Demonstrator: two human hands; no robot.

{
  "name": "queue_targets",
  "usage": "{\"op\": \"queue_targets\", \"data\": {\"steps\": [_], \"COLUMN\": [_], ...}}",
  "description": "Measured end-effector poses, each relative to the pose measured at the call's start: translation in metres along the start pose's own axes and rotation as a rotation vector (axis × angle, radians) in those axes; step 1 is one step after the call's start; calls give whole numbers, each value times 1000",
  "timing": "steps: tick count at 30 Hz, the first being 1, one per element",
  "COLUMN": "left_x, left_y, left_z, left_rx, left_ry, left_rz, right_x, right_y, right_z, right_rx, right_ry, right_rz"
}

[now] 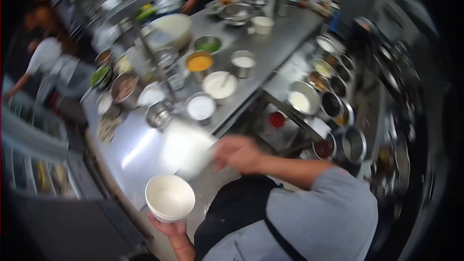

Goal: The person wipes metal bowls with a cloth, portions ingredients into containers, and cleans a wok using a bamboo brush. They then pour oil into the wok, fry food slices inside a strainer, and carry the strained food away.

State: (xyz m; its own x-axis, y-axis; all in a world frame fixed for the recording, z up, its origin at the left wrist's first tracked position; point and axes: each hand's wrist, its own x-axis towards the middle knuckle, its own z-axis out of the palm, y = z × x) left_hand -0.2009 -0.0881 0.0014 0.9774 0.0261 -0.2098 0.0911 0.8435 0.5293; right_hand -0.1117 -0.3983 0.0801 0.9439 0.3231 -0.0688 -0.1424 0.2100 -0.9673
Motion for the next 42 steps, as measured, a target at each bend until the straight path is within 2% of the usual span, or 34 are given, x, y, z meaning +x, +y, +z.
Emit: {"op": "queue_targets", "data": {"steps": [1,2,3,4,5,8,10,12,14,15,16,18,19,20,22,24,25,28,31,33,34,36,38,39,41,42], "left_x": [-2,-2,-3,-6,-11,-15,-22,-25,-13,-5,-2,7,10,17,26,31,35,37,33,31,27,24,20,15,0,-13], "left_y": [-5,-8,-9,-6,-4,4,10,9,13,18,28,57,74,75,75,81,91,113,133,145,149,161,178,192,221,238], "left_z": [1,0,-1,0,12,0,12,13,1,-31,-21,5,8,-2,-23,1,0,2,-10,-26,-33,-42,-58,-73,-108,-126], "left_rx": [-65,-64,-68,-70,-105,-48,-35,-26,265,362,366,785,776,774,755,806,709,590,660,640,625,572,517,515,530,520], "left_ry": [32,-25,-2,38,107,126,78,37,-20,15,30,318,216,263,-73,137,227,229,160,200,223,260,288,327,385,390], "left_rz": [-20,-71,-38,11,-4,62,54,34,37,59,58,142,55,83,-61,-135,-156,-96,-63,-97,-140,-77,-8,26,100,117], "right_x": [3,4,2,1,-1,-5,-8,-4,4,6,11,26,33,40,52,68,79,109,131,140,140,148,151,161,190,206], "right_y": [20,20,36,42,54,56,62,60,66,60,54,50,51,54,62,68,69,74,75,78,79,76,73,76,81,81], "right_z": [28,51,75,89,102,120,124,122,118,110,103,87,83,84,92,103,109,124,134,142,148,167,190,199,209,204], "right_rx": [-191,-653,-635,-780,-720,-811,-740,-882,-807,-885,-961,-1047,-1152,-1126,-1046,-997,-997,-952,-956,-922,-932,-946,-780,-787,-898,-909], "right_ry": [-149,-285,-302,-393,-424,-544,-520,-475,-400,-404,-406,-468,-535,-582,-612,-684,-692,-725,-841,-897,-894,-904,-697,-714,-570,-292], "right_rz": [-170,-410,-608,-670,-720,-605,-656,-601,-657,-637,-619,-594,-589,-610,-687,-721,-724,-793,-804,-820,-786,-763,-746,-758,-736,-722]}}
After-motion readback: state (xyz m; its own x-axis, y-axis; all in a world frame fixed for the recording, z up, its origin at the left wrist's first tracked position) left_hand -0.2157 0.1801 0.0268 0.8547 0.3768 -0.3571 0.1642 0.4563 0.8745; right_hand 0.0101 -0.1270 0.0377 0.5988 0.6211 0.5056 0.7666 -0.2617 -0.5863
